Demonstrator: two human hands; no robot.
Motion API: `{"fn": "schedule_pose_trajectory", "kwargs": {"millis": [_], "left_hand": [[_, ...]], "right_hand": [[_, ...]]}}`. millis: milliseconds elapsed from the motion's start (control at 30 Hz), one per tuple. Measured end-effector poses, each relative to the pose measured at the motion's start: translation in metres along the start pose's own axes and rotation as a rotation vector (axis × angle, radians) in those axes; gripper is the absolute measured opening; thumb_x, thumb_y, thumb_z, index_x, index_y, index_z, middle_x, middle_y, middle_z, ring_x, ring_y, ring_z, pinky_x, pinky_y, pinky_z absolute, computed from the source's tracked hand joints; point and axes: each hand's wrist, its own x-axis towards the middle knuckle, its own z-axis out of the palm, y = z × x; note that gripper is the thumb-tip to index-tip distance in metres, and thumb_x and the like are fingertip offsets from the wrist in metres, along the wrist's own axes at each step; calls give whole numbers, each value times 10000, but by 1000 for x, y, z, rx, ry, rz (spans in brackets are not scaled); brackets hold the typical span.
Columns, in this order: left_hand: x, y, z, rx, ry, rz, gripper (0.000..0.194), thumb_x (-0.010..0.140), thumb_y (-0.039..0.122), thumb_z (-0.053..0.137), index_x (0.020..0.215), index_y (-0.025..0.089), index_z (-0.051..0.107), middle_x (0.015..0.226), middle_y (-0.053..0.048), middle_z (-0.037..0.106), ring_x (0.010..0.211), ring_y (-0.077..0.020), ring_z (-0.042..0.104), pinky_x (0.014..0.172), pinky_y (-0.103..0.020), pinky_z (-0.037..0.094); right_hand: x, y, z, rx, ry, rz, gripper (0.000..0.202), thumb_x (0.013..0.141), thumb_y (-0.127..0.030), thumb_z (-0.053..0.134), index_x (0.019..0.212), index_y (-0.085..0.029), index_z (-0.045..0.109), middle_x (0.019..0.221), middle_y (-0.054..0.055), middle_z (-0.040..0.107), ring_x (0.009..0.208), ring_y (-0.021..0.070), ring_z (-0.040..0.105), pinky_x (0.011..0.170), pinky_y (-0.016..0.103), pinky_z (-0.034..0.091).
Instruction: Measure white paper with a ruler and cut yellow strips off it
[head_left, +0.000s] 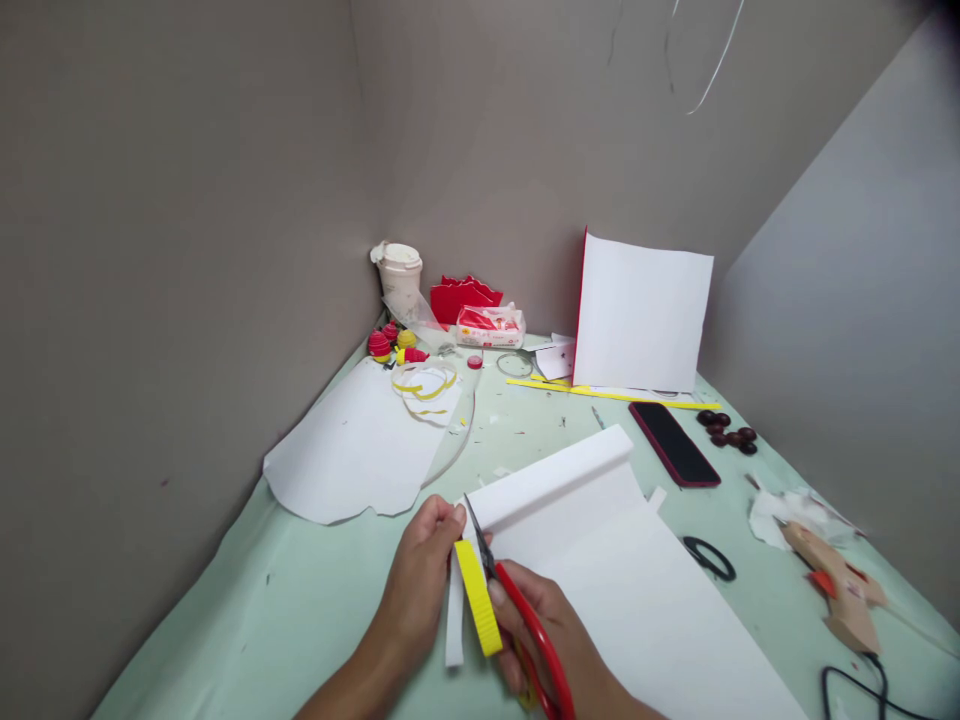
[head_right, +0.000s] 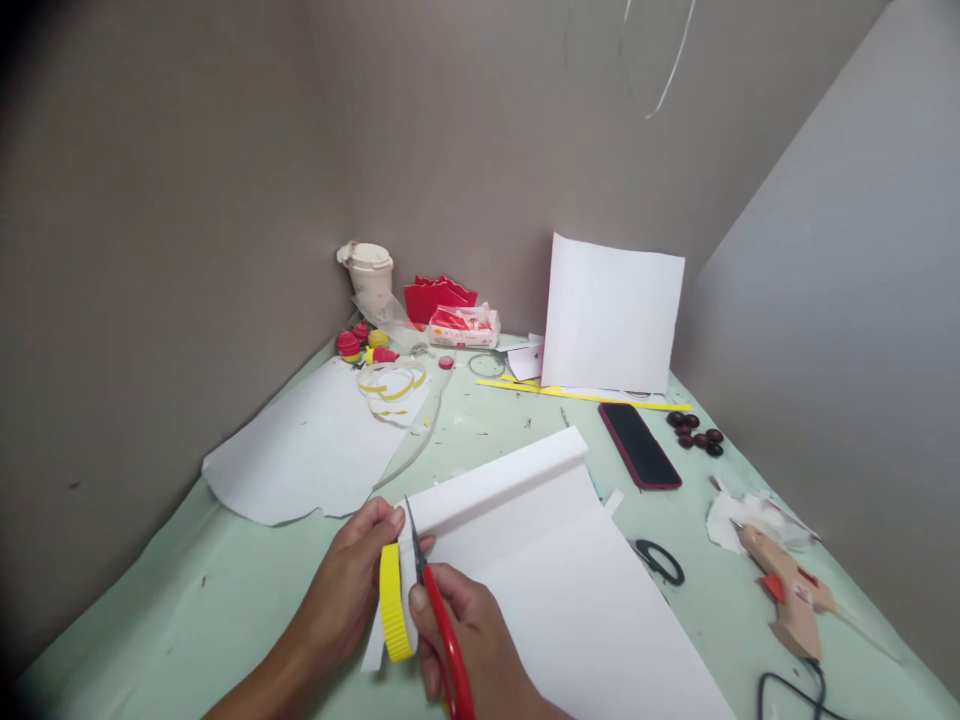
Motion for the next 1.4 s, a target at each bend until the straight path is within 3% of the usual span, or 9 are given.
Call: {"fn": "schedule_pose_trajectory", "kwargs": {"millis": [600,933,1400], "left_hand": [[2,-1,0,-29,-1,6,368,786,486,702,693,230,456,614,53,568,550,-139,534,583,-259,425],[0,2,1,9,10,-4,349,821,473,669,704,228,449,640,51,593,565,-132,529,636,-269,437],[0,4,4,-41,14,-18,361,766,479,706,670,230,463,620,42,608,537,-141,523,620,-274,432]], "right_hand": [[-1,5,1,-17,23,21,511,818,-694,649,801,-196,536,401,-112,443,284,43,336,276,135,227],[1,-2,2,-49,43,20,541,781,-718,666,805,-191,552,420,-115,419,305,44,326,303,150,226],[-1,-2,4,-57,40,3,534,819,-708,634,780,-186,526,474,-110,442,294,25,358,291,139,230]]}}
